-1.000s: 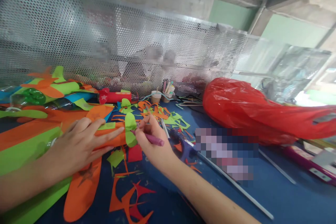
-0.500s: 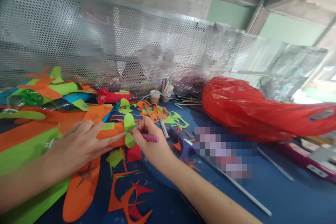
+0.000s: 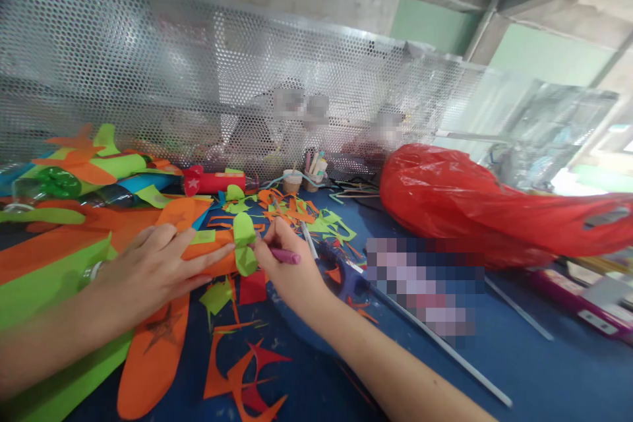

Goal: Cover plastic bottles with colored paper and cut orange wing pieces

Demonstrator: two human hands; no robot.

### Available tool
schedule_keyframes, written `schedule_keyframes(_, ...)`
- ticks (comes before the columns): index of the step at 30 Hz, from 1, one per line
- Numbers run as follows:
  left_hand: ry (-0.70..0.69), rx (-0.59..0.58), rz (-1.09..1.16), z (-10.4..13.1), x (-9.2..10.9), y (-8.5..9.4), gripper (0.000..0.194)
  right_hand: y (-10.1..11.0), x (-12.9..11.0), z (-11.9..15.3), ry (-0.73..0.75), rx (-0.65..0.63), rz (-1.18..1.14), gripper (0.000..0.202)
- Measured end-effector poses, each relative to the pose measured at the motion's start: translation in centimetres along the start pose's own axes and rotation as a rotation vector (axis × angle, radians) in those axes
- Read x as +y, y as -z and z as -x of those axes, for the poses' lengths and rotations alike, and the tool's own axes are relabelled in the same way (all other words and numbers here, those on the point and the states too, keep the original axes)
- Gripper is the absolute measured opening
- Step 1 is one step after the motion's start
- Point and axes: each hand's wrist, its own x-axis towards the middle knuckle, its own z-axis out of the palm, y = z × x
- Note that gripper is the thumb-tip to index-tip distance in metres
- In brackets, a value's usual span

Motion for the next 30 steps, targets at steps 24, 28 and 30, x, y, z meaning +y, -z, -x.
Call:
schedule_keyframes(24, -0.003, -0.017, -0.019, -0.1, 0.0, 0.3, 0.057, -0.2, 0.6, 0.3, 0.002, -0.049, 0.011, 0.017)
schedule_keyframes(28, -0.014, -0.025, -0.046, -0.1, 0.0, 0.4, 0.056, -0.3, 0.8, 0.5, 0.015, -0.069, 0.015, 0.017)
schedule_keyframes(30, -0.02, -0.031, -0.055, -0.1, 0.0, 0.4, 0.059, -0.4, 0.8, 0.5, 0.007, -0.074, 0.013, 0.017)
